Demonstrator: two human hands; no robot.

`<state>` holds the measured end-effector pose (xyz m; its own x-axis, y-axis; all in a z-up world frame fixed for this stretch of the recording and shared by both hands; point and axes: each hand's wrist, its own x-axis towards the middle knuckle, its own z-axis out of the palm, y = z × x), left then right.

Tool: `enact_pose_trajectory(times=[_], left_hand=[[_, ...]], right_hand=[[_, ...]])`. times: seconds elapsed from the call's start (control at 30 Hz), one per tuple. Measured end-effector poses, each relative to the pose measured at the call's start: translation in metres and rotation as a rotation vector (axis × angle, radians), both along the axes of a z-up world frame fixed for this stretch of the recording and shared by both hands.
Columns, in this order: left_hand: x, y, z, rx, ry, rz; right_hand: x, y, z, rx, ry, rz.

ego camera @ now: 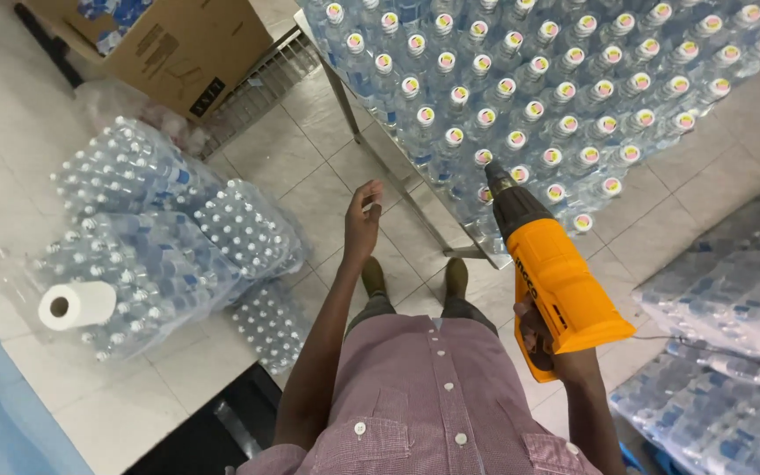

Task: Using a heat gun to shrink-wrap or seal the plastic caps on a large quantity of water bottles arranged on a table.

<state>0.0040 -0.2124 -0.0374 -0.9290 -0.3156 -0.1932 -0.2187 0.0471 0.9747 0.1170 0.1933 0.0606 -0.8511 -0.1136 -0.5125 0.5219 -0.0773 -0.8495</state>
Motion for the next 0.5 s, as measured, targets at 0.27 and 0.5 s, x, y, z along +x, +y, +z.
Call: enact_pose_trajectory(times=[0.27,0.5], left_hand=[[-0.035,-0.057,0.014,-0.009,0.012,-0.185],[-0.04,-0.061,0.012,0.072,0.021,-0.258]], right_hand=[[0.023,-0.08,0.009,0.044,0.003,-0.139],[0.006,-0.119,0.018,0.078,0.023,-0.175]])
